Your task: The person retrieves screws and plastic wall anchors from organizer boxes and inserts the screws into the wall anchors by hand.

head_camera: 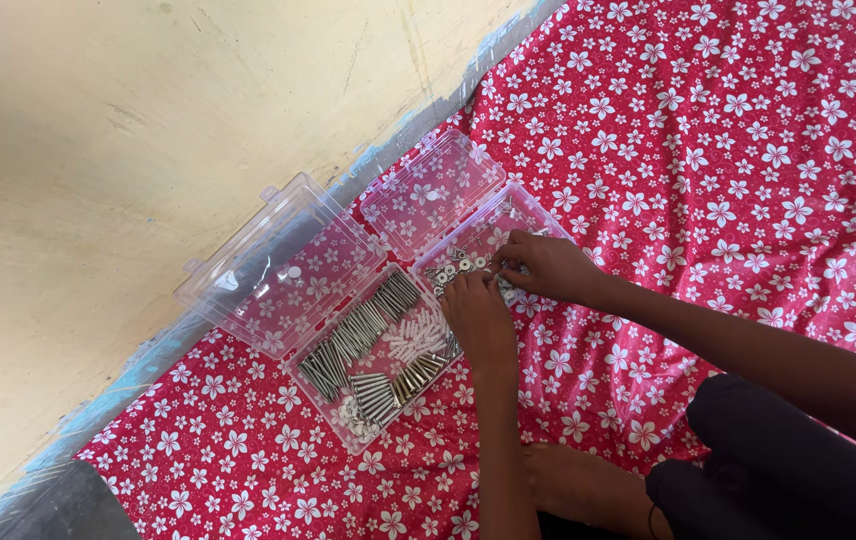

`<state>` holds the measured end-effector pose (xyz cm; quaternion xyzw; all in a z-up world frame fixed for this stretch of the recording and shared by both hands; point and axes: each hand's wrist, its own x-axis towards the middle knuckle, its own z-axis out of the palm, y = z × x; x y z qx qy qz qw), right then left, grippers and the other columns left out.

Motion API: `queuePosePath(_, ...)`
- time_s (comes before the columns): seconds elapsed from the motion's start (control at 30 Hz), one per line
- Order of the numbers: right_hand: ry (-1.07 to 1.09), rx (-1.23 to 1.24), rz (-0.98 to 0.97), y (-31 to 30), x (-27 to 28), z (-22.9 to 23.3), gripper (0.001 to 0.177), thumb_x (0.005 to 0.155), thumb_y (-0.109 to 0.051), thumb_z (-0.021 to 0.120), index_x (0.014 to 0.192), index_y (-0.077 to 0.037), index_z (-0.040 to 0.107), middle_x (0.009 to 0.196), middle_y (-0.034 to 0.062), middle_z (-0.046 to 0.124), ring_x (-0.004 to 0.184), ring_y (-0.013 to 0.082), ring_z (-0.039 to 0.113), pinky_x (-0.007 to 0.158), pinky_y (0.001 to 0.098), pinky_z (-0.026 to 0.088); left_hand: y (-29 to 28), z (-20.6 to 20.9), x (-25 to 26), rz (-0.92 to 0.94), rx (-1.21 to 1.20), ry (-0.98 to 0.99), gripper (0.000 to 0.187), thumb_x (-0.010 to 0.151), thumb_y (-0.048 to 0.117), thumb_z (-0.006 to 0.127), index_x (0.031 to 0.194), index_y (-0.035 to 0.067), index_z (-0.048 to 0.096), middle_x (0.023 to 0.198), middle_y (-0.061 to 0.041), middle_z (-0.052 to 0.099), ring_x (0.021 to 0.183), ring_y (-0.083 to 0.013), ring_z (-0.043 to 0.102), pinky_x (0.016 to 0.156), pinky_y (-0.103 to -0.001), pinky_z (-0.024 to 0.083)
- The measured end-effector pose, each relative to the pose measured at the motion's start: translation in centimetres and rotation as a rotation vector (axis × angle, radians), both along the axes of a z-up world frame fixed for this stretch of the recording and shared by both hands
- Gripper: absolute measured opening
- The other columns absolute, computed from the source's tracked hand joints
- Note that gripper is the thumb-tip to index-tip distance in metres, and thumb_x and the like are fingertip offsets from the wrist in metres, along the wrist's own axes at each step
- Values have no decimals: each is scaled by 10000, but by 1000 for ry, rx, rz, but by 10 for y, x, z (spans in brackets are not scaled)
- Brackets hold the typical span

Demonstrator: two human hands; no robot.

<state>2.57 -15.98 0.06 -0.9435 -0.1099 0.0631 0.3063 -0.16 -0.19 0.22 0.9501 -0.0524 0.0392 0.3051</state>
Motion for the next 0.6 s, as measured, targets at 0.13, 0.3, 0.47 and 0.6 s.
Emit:
queuePosePath(0.13, -37, 144, 18, -4, -2, 3, 209, 949, -275, 675, 1093, -133, 729, 1004, 79, 661, 851, 267, 704, 733, 416, 561, 3, 16, -1, 11, -102, -13, 216, 946, 198, 686, 1109, 57, 667, 1087, -91, 675, 1076, -289, 609, 938, -457, 454)
queuePosePath(0.3, -79, 336, 88, -6, 1, 3, 212, 960, -198, 702, 1126, -65, 699, 1011, 98, 666, 882, 242, 694, 773, 387, 561, 10, 39, -1, 122, -573, 182, 251, 996, 134, 623, 1228, 40, 644, 1127, -93, 729, 1029, -220, 720, 896, -383, 559)
queuePosePath(0.47, 96, 523, -29, 4, 0, 9, 248, 958, -198, 710, 1154, -52, 670, 1005, 53, 729, 871, 153, 710, 780, 337, 589, 16, 52, 1, 152, -752, 246, 252, 994, 125, 614, 1226, 34, 649, 1093, -97, 747, 998, -185, 724, 881, -347, 556)
queuePosePath(0.6, 108, 521, -56, 9, -4, 16, 247, 962, -211, 703, 1139, -43, 662, 1052, 53, 743, 933, 147, 753, 849, 315, 610, 18, 56, -1, 194, -820, 240, 235, 995, 131, 622, 1201, 28, 670, 1066, -94, 749, 970, -167, 711, 875, -331, 558)
